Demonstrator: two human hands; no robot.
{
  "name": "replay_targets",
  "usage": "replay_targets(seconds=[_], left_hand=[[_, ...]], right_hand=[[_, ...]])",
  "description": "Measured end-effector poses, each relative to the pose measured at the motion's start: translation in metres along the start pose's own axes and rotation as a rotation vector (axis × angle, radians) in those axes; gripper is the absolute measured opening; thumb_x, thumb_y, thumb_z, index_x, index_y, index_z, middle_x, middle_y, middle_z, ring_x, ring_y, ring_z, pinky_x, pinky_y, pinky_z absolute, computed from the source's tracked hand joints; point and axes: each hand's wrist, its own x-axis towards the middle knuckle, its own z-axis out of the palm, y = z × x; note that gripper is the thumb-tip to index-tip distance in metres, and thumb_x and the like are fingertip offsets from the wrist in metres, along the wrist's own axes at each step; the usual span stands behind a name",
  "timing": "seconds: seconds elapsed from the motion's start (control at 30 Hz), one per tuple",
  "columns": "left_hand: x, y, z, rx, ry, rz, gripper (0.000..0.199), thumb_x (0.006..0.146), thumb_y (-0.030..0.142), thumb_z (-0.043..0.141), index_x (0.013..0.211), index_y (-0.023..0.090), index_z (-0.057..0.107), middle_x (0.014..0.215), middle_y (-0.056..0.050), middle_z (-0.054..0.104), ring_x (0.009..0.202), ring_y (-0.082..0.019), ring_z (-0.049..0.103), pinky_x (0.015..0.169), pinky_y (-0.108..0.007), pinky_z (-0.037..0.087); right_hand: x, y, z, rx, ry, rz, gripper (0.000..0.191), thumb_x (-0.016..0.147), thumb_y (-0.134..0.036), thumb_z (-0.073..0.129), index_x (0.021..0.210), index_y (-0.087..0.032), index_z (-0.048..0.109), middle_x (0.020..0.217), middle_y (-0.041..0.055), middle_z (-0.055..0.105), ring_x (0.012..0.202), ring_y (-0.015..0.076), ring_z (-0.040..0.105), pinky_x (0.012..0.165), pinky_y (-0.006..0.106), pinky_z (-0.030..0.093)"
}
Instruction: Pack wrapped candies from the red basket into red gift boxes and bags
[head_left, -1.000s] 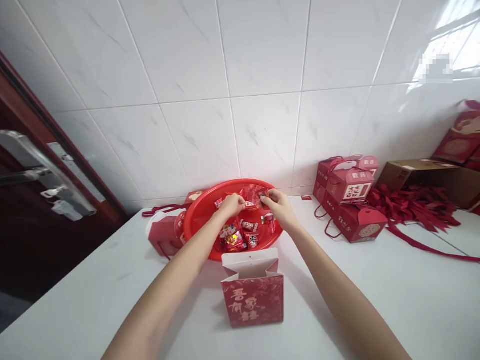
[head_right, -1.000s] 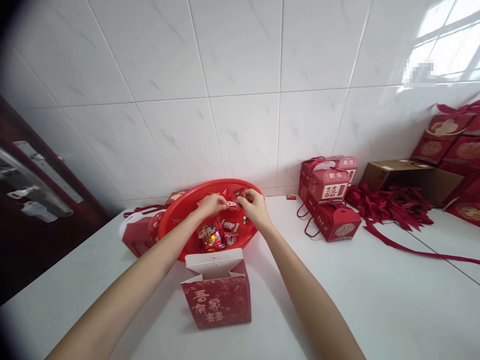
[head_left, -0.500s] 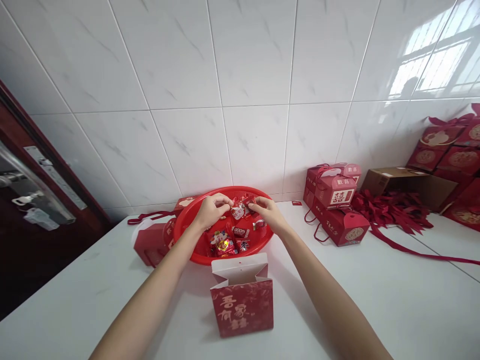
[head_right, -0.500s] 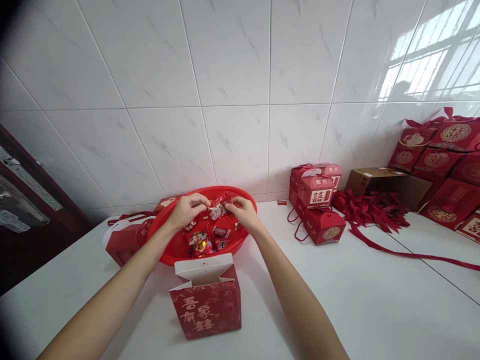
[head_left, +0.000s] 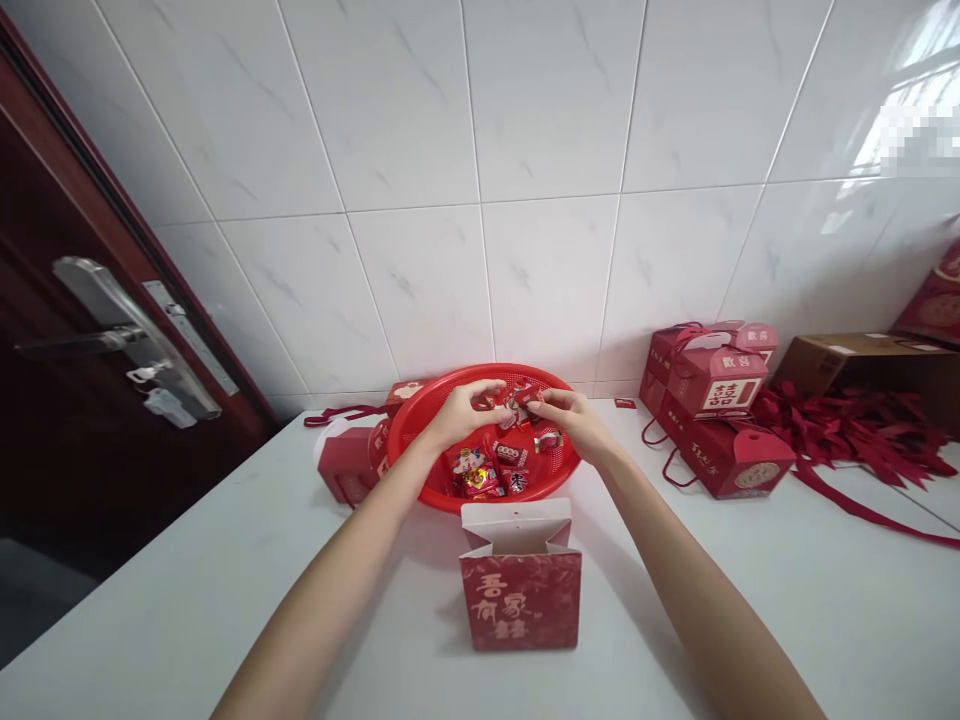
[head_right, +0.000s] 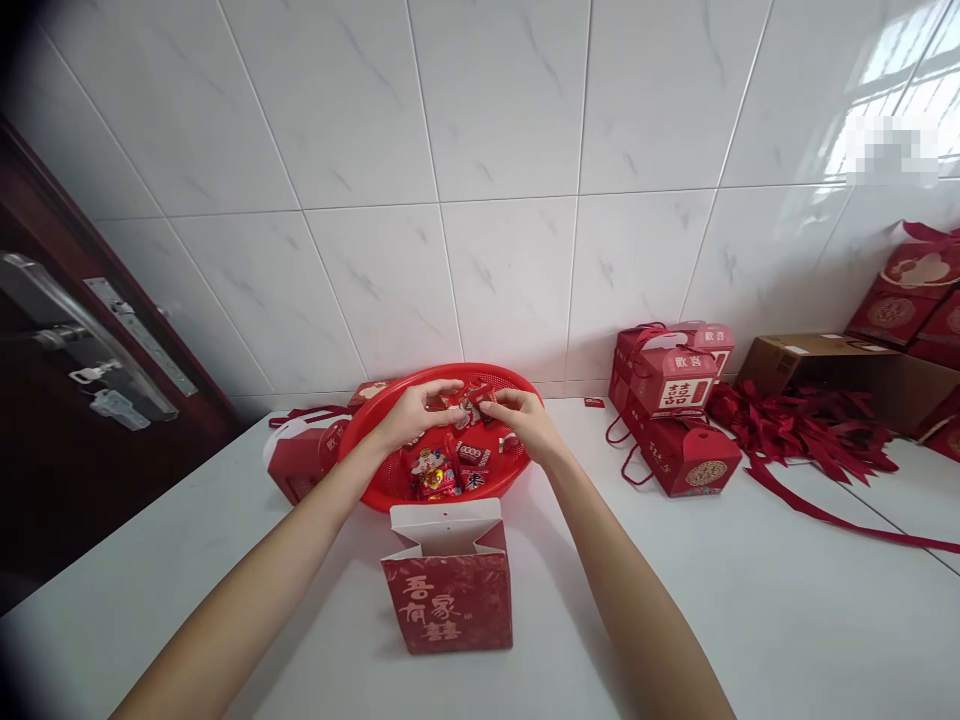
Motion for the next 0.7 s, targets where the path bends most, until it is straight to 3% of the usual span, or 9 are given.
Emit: replay_targets(seconds=[0.13,0.37,0.5,0.7], left_hand=[[0.004,-0.003,-0.001,-0.067,0.021,-0.001,0.063,0.059,0.047,0.087,0.113,0.016,0.074,0.123,-0.011,0.072,0.115,-0.029,0.065,0.1,-0.04,0.05],[0.002,-0.002,-0.002,-0.113,0.026,-0.035,0.07,0.06,0.048,0.084,0.119,0.012,0.071,0.112,-0.013,0.075,0.1,-0.027,0.069,0.087,-0.038,0.055],[0.004,-0.004,-0.001,-0.074,0.047,-0.06,0.058,0.062,0.041,0.081,0.112,0.013,0.073,0.107,-0.01,0.077,0.097,-0.025,0.07,0.087,-0.036,0.054],[0.011,-0.015,-0.004,0.113,0.193,-0.143,0.034,0.069,0.025,0.073,0.102,0.016,0.075,0.111,-0.006,0.076,0.103,-0.023,0.067,0.093,-0.032,0.051]], right_hand=[[0.001,-0.001,0.002,0.054,0.038,0.034,0.036,0.062,-0.048,0.085,0.078,-0.018,0.072,0.079,0.0028,0.073,0.072,0.0174,0.066,0.068,0.03,0.051],[0.001,-0.004,0.002,0.086,0.012,0.036,0.037,0.059,-0.046,0.087,0.08,-0.018,0.073,0.083,0.0033,0.074,0.075,0.0173,0.066,0.071,0.03,0.053],[0.003,0.001,-0.001,0.04,0.047,0.007,0.033,0.062,-0.045,0.086,0.078,-0.019,0.073,0.081,0.0027,0.073,0.074,0.0174,0.065,0.071,0.03,0.053],[0.005,0.004,-0.001,0.04,0.153,-0.038,0.029,0.064,-0.044,0.082,0.077,-0.019,0.073,0.084,0.0039,0.073,0.079,0.0197,0.066,0.075,0.033,0.052]])
